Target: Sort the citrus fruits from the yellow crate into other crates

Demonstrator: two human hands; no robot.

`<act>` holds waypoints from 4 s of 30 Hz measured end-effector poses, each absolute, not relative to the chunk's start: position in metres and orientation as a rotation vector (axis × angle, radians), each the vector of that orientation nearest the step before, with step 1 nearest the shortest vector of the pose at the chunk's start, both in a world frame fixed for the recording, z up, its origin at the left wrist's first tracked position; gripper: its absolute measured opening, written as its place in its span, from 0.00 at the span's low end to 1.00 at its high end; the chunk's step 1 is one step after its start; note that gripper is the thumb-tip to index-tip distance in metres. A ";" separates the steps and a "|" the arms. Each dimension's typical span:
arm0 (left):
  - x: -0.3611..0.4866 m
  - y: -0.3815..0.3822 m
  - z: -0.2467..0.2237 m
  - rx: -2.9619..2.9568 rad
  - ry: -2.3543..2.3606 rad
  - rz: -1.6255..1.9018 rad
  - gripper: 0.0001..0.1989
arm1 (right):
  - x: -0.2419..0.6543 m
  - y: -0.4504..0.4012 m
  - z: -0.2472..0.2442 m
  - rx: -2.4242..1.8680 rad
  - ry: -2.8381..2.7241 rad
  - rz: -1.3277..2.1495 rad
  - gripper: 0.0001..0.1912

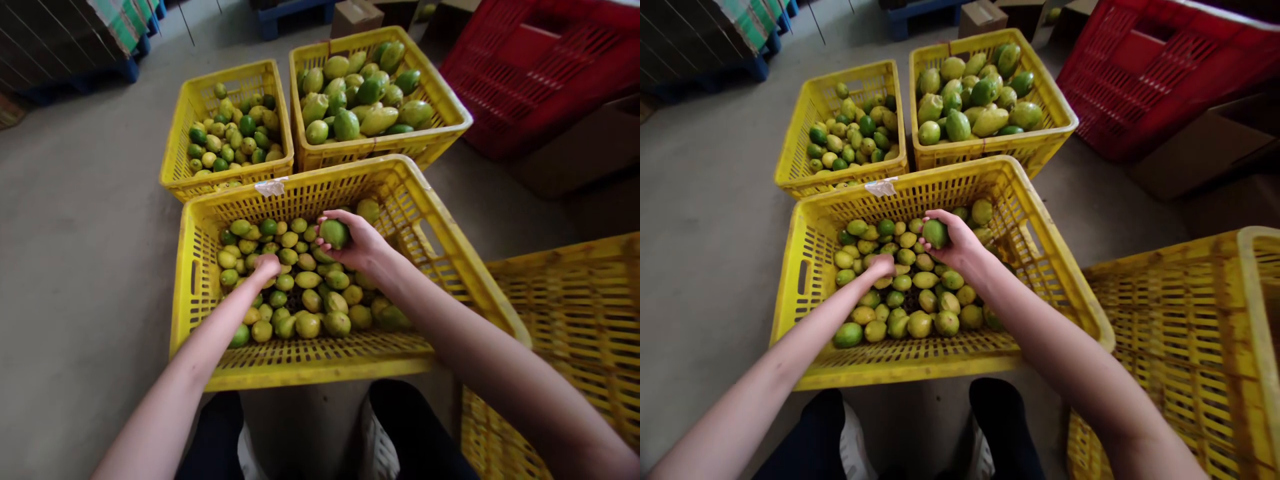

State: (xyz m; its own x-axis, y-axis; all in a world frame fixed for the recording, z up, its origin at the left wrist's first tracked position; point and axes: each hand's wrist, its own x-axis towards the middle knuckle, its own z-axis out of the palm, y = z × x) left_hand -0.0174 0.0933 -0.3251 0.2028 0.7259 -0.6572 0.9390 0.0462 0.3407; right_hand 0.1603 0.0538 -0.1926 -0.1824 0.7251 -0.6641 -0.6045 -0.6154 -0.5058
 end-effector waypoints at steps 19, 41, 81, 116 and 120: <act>-0.023 0.086 -0.323 1.811 1.637 -0.647 0.15 | 0.167 0.051 -0.190 -1.096 -0.150 1.920 0.06; -0.036 0.062 -0.200 1.919 1.097 -0.059 0.21 | 0.166 0.054 -0.194 -1.223 -0.157 1.873 0.08; -0.034 0.040 -0.196 1.494 0.987 0.677 0.27 | 0.155 0.046 -0.192 -1.063 -0.316 1.907 0.02; -0.022 0.038 -0.193 0.545 0.845 0.792 0.22 | 0.156 0.051 -0.207 -1.121 -0.474 2.020 0.15; -0.023 0.039 -0.195 0.524 0.766 0.746 0.23 | 0.156 0.051 -0.206 -1.193 -0.431 2.039 0.19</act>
